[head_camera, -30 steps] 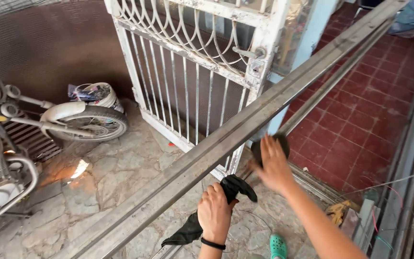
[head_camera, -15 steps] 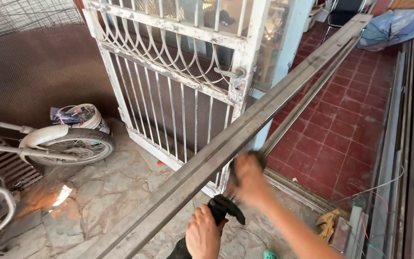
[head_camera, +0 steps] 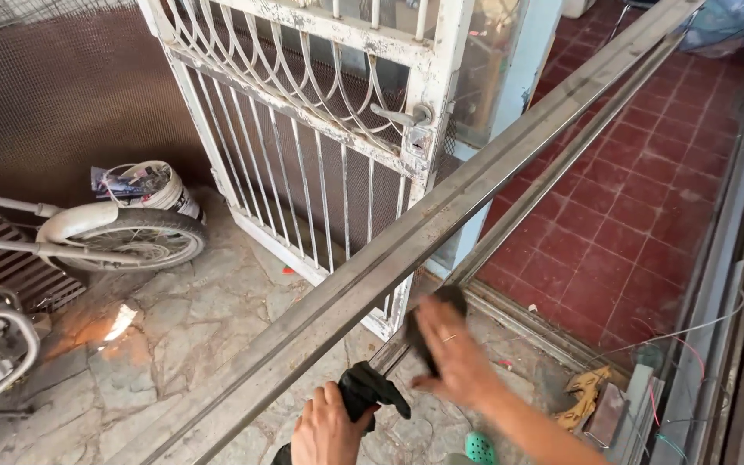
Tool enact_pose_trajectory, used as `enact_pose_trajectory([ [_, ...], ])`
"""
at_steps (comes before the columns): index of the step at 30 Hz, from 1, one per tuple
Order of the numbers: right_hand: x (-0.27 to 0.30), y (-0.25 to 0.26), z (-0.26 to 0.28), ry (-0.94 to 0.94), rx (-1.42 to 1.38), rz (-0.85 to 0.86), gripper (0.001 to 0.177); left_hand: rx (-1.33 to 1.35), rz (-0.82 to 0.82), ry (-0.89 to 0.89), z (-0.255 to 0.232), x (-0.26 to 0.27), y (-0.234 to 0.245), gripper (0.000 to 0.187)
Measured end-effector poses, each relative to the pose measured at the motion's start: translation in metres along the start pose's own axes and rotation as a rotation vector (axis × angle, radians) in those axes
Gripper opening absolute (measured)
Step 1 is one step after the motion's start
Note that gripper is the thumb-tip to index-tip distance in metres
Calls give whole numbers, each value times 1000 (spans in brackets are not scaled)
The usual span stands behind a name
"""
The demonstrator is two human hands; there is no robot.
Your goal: Sanding long metal bars manually using an abrasive block to prepare the surface.
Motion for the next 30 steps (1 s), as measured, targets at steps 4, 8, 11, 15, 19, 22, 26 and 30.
enact_pose_trajectory([
  [4, -29, 48, -62, -381, -36, 116, 125, 1, 135, 5, 5, -2, 16, 78],
  [8, -26, 13, -45, -91, 7, 53, 109, -33, -4, 9, 4, 3, 13, 81],
  [11, -28, 51, -22, -98, -224, 150, 117, -58, -35, 14, 6, 4, 14, 80],
  [15, -21, 49, -136, -195, 157, 129, 140, -39, 127, 25, 8, 0, 26, 74],
  [19, -43, 49, -110, -258, 63, 207, 115, -65, 79, 30, 5, 5, 36, 73],
  [22, -29, 44, -85, 166, 120, 120, 123, -67, -43, 21, 5, 7, 44, 76],
  [26, -38, 67, -156, -29, 39, 89, 115, -58, -39, 10, 5, 5, 43, 73],
  [30, -62, 73, -113, -251, 6, 228, 122, -20, -29, 28, 4, 7, 44, 72],
])
Point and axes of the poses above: each hand's wrist, its own x-axis away from the middle knuckle, its own y-axis out of the back of the hand, z = x × y, the point moved 3 cm from there along -x, towards the middle knuckle, and after that the axes turned 9 degrees about -x, right-handed, at the moved point
